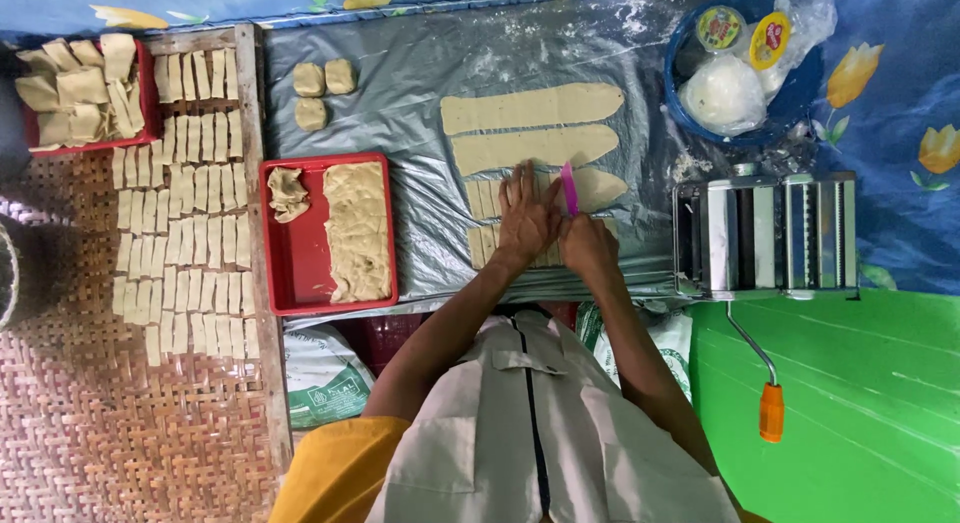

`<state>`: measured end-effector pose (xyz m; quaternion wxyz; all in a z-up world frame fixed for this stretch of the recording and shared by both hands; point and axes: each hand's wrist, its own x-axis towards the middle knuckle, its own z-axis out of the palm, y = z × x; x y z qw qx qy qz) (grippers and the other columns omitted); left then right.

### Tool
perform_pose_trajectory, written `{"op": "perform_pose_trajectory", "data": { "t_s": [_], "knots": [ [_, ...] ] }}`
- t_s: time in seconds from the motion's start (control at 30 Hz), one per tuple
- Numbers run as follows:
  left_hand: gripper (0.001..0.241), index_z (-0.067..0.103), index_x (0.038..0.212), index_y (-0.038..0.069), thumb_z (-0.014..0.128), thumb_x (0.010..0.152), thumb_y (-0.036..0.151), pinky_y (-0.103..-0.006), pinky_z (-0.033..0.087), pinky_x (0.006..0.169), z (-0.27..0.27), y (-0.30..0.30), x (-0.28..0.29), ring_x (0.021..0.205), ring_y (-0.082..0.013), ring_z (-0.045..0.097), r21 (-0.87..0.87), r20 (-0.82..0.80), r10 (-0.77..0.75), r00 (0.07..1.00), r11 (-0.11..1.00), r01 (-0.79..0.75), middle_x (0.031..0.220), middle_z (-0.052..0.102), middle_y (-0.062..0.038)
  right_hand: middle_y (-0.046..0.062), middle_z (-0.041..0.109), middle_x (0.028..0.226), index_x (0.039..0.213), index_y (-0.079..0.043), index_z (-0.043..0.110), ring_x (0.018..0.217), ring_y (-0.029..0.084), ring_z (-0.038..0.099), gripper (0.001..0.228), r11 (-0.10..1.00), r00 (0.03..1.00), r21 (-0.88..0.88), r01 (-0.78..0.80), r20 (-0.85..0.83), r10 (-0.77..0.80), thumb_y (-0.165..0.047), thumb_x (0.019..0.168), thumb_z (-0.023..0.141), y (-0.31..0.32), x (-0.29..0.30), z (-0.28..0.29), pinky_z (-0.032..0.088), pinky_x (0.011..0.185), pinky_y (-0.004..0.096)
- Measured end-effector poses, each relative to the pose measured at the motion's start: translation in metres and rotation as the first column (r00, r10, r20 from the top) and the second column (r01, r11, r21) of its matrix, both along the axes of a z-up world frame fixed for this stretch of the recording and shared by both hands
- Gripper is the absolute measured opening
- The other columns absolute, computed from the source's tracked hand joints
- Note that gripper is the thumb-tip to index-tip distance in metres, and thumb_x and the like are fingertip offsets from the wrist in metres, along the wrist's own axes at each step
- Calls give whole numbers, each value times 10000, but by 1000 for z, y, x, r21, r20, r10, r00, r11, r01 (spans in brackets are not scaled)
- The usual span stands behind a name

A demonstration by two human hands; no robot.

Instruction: Cutting flattened strips of dough into smaller rectangular pieces using a scraper tool and placing them on a tray.

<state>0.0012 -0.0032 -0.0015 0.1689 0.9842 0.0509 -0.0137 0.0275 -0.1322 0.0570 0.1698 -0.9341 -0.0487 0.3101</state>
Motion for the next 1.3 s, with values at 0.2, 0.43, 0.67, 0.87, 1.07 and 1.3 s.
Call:
{"op": "perform_pose_trajectory", "data": {
  "t_s": [0.2, 0.43, 0.67, 0.87, 1.07, 1.3],
  "knots": [
    [551, 556, 1456, 300, 622, 925, 432, -614, 180, 1203, 3, -2, -1, 1547, -430, 155, -20, -38, 14, 999, 1000, -15, 1622, 266, -253, 451, 674, 1078, 1117, 205, 660, 1046, 666, 603, 533, 998, 1000, 50, 29, -10, -29, -219, 1015, 354, 19, -14, 61, 482, 907, 702],
    [491, 615, 1396, 281, 592, 926, 421, -611, 208, 1202, 9, -4, -12, 1540, -429, 187, -66, 8, 49, 999, 997, -49, 1620, 271, -243, 326, 739, 985, 1078, 61, 726, 926, 520, 719, 516, 1000, 999, -19, -12, -47, 11, -317, 1017, 379, -9, -17, 7, 569, 741, 618],
    [469, 629, 1375, 275, 581, 927, 406, -613, 207, 1194, 2, -7, -22, 1536, -435, 176, -62, 47, 36, 998, 998, -33, 1595, 296, -234, 280, 746, 917, 1004, 16, 734, 869, 476, 731, 545, 999, 999, -34, -31, -36, 30, -366, 1043, 348, -28, -28, -21, 572, 705, 587],
    [478, 646, 1353, 280, 619, 888, 389, -603, 229, 1187, 5, -6, -29, 1521, -426, 216, -78, 82, 40, 996, 996, -34, 1573, 334, -228, 305, 745, 941, 1020, 33, 759, 899, 503, 715, 547, 1000, 999, -21, -8, -53, 7, -354, 1032, 373, -32, -41, -8, 561, 735, 611],
    [475, 636, 1355, 270, 621, 890, 364, -598, 244, 1189, 3, -2, -31, 1523, -408, 230, -149, 86, 55, 995, 988, -41, 1569, 342, -202, 317, 744, 939, 1012, 51, 762, 921, 515, 709, 503, 1000, 998, -6, 22, -63, -22, -295, 1018, 397, -23, -40, 6, 557, 766, 621],
    [523, 591, 1408, 236, 630, 900, 351, -612, 229, 1191, 1, 8, -35, 1522, -419, 235, -215, 107, 68, 992, 976, -43, 1572, 340, -205, 264, 743, 874, 899, -3, 745, 899, 500, 729, 400, 998, 1000, -53, -21, -11, 20, -295, 992, 489, -7, -8, -16, 565, 708, 610]
  ]
}}
